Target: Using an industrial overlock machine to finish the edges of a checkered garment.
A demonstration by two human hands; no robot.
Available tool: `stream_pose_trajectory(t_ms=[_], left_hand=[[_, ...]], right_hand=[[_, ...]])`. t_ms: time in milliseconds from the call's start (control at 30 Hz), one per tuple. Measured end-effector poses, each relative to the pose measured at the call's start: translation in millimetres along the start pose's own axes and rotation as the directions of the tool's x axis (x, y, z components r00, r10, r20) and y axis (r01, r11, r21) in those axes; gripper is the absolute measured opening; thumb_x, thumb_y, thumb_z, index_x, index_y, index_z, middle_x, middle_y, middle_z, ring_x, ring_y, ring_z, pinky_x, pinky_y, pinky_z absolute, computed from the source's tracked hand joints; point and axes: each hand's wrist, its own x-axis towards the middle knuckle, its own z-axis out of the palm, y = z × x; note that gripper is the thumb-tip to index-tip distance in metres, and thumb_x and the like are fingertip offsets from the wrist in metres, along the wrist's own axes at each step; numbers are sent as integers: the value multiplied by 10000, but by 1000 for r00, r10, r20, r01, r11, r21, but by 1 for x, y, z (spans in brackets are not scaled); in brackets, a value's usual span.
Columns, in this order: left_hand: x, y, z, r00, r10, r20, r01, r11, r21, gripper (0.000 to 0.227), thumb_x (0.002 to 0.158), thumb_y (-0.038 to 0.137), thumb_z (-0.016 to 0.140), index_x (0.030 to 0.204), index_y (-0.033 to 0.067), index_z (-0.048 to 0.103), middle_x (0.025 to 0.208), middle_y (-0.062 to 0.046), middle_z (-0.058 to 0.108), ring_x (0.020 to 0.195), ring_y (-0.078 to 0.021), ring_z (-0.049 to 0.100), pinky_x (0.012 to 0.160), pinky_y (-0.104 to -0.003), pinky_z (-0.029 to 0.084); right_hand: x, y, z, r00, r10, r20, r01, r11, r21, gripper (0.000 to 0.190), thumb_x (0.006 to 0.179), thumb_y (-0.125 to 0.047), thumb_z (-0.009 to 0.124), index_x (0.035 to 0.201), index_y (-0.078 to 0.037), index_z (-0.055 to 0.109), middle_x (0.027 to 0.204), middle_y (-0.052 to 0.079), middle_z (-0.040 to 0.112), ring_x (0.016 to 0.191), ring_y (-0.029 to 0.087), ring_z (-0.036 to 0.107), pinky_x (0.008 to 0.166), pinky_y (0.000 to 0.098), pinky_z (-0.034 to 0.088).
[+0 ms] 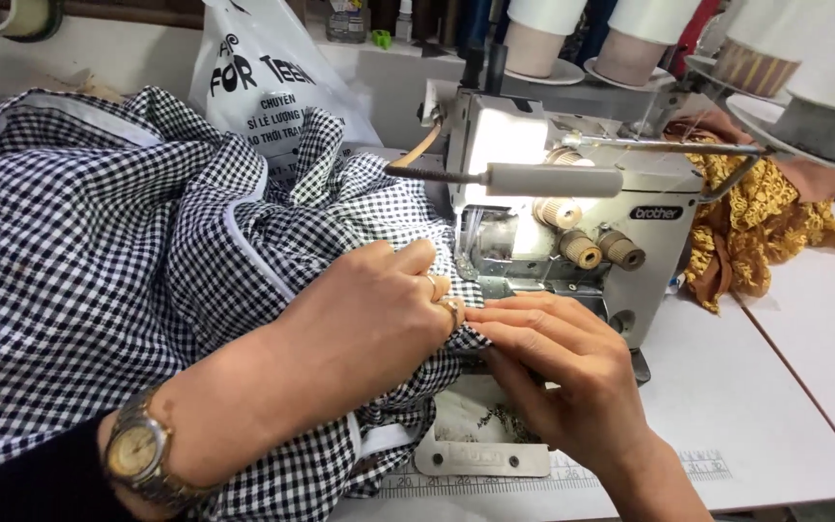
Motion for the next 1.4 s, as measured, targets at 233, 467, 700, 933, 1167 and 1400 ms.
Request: stream_pose_trajectory(t_ms=[233, 467, 700, 933, 1167, 1400], left_hand=[[5, -9, -1, 999, -24, 28, 26, 997, -72, 349, 991, 30, 528, 664, 132, 594, 631, 50, 563, 675, -152, 461, 578, -341, 459], [7, -18, -6, 991, -88, 97, 102, 984, -148, 278, 1013, 56, 459, 829, 130, 653, 633, 26, 555, 707, -163, 480, 643, -337, 466], [-5, -65, -33, 930, -146, 336, 358, 560, -747, 607, 780, 686, 243, 599, 131, 411, 573, 30, 328, 503, -121, 320, 663, -315, 468], [9, -59, -25, 788, -414, 455, 550, 805, -221, 510, 963, 246, 175, 1383, 223, 463, 1501, 56, 389, 1338, -187, 329, 1049, -604, 348], [6, -57, -17, 777, -489, 396, 581, 799, -153, 554, 877, 317, 257, 1397, 260, 438, 1444, 12, 414, 1238, -280, 413, 981, -575, 343], [-40, -20, -10, 786, -382, -486, 322, 924, -205, 188, 887, 247, 657, 808, 77, 659, 1048, -62, 652, 975, -225, 583, 896, -397, 452]], right_hand=[[3, 4, 4, 999, 42, 29, -42, 999, -15, 96, 872, -51, 627, 946, -33, 685, 1016, 59, 732, 893, 236, 706, 819, 343, 547], [8, 4, 6, 997, 62, 55, -60, 998, -24, 122, 877, -47, 626, 983, -34, 684, 1054, 65, 724, 887, 237, 671, 818, 340, 546], [6, 2, 2, 992, 69, 102, -65, 997, -43, 188, 846, -82, 678, 1031, -47, 672, 1097, 69, 710, 939, 256, 643, 859, 366, 545], [10, 2, 5, 993, 72, 93, -71, 997, -19, 162, 840, -68, 684, 1001, -54, 680, 1059, 69, 716, 945, 245, 638, 881, 371, 538], [10, -1, 3, 991, 73, 111, -74, 997, 8, 148, 846, -53, 669, 994, -51, 678, 1058, 74, 715, 947, 231, 651, 889, 361, 525], [7, -1, 4, 989, 98, 112, -101, 995, 17, 140, 847, -45, 665, 986, -62, 675, 1073, 70, 708, 968, 233, 639, 890, 359, 521]])
